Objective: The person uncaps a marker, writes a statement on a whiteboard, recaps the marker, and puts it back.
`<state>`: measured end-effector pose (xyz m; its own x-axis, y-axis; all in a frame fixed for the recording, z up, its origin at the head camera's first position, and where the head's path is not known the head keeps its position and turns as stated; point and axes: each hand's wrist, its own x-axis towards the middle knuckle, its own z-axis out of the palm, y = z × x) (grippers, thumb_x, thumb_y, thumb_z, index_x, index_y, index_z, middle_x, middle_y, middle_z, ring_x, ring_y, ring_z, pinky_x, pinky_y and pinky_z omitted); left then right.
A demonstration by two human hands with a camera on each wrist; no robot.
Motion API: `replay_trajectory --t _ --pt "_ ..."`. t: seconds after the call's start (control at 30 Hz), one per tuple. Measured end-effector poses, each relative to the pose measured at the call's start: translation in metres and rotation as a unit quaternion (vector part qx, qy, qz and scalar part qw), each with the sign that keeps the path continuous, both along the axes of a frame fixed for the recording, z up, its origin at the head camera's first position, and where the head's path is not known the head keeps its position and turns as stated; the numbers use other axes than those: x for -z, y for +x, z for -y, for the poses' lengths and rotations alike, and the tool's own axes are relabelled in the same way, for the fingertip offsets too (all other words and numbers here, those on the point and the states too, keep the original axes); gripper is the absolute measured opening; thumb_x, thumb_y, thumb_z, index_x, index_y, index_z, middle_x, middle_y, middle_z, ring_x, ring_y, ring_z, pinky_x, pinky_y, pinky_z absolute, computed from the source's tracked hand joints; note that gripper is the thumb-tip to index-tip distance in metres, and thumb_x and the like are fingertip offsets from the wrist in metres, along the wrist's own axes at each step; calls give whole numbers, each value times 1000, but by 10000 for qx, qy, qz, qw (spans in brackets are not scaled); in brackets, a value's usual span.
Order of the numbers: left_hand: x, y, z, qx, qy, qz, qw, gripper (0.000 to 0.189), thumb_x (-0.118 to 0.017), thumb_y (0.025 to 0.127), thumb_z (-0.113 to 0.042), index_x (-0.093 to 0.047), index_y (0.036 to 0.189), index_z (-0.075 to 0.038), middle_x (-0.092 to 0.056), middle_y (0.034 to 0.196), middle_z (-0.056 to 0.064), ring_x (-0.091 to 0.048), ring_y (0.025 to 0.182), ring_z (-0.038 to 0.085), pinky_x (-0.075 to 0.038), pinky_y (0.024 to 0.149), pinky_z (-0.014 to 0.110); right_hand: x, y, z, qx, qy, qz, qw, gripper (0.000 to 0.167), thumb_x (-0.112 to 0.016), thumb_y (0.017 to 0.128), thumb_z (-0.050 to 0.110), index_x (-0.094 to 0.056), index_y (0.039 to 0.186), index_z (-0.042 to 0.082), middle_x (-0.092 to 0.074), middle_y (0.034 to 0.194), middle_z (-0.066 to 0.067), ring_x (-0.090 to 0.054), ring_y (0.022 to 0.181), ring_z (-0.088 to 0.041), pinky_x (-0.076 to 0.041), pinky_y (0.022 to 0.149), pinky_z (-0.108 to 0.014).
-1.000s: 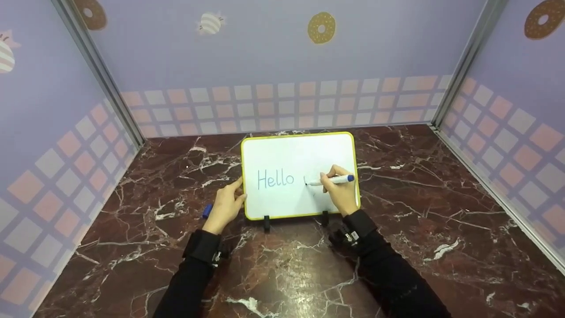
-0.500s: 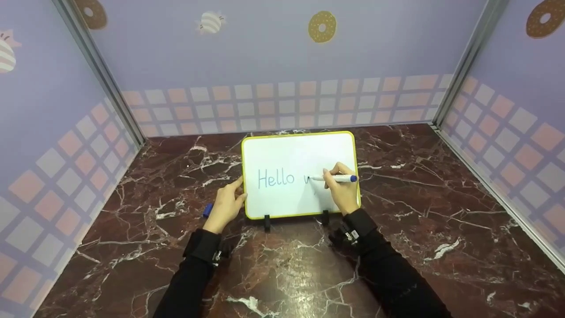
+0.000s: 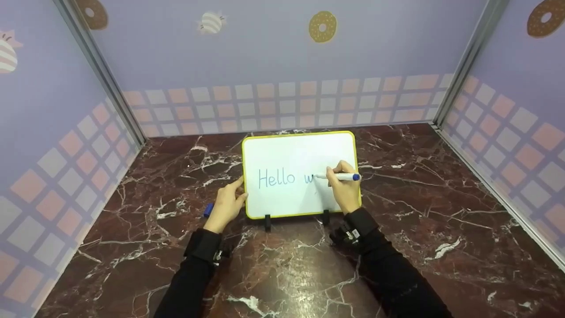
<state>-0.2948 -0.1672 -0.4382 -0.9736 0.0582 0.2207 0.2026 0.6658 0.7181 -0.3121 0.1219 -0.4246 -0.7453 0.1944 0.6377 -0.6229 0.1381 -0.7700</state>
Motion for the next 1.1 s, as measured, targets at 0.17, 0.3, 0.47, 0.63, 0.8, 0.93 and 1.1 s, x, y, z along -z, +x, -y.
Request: replay_trajectory --t 0.17,0.3,0.47,0.63,0.8,0.93,1.1 --pt "0 1 0 -3 25 36 10000 56 -60 94 4 -44 147 0 -69 101 23 -72 90 34 -62 72 37 0 0 -4 14 -169 136 9998 28 -58 89 -11 -43 66 -12 -52 52 -25 -49 46 -14 -30 46 -14" --pt "0 0 0 -13 -6 -10 10000 56 -61 94 4 -44 147 1 -69 101 23 -72 91 34 -62 72 37 -1 0 -7 143 -209 75 9997 28 -56 87 -13 -40 64 -12 -48 49 -6 -44 45 -4 -28 46 -14" --pt "0 0 -1 -15 -31 -12 10000 56 -60 94 4 -43 147 0 -68 101 23 -71 90 33 -62 72 37 0 -2 -9 194 -201 95 9996 28 -57 86 -14 -40 64 -13 -48 50 2 -44 45 -2 -29 46 -15" --pt "0 -1 0 -23 -34 -26 10000 56 -60 95 3 -43 148 1 -69 102 23 -72 90 33 -62 72 37 0 -2 -9 242 -116 83 9996 28 -58 87 -13 -41 65 -13 -51 51 -8 -45 46 -3 -30 47 -15" --pt "-1 -1 0 -24 -63 -4 10000 55 -59 95 3 -42 147 3 -69 104 24 -72 93 35 -63 73 37 -4 -1 -8 495 12 -32 9988 30 -55 84 -17 -36 62 -11 -43 53 -2 -40 47 -1 -28 46 -14" --pt "-1 0 0 -15 -55 10 10000 55 -59 95 4 -42 147 3 -68 104 24 -72 92 35 -63 73 37 -5 0 -7 585 110 -47 9982 30 -54 80 -19 -32 60 -11 -35 54 3 -31 48 2 -23 46 -13" --pt "-1 1 0 -17 -37 -14 10000 55 -60 95 4 -43 147 3 -68 103 24 -72 91 35 -63 73 37 -3 -1 -6 319 46 128 9994 31 -56 82 -17 -35 60 -12 -45 47 -4 -42 39 -3 -28 42 -13"
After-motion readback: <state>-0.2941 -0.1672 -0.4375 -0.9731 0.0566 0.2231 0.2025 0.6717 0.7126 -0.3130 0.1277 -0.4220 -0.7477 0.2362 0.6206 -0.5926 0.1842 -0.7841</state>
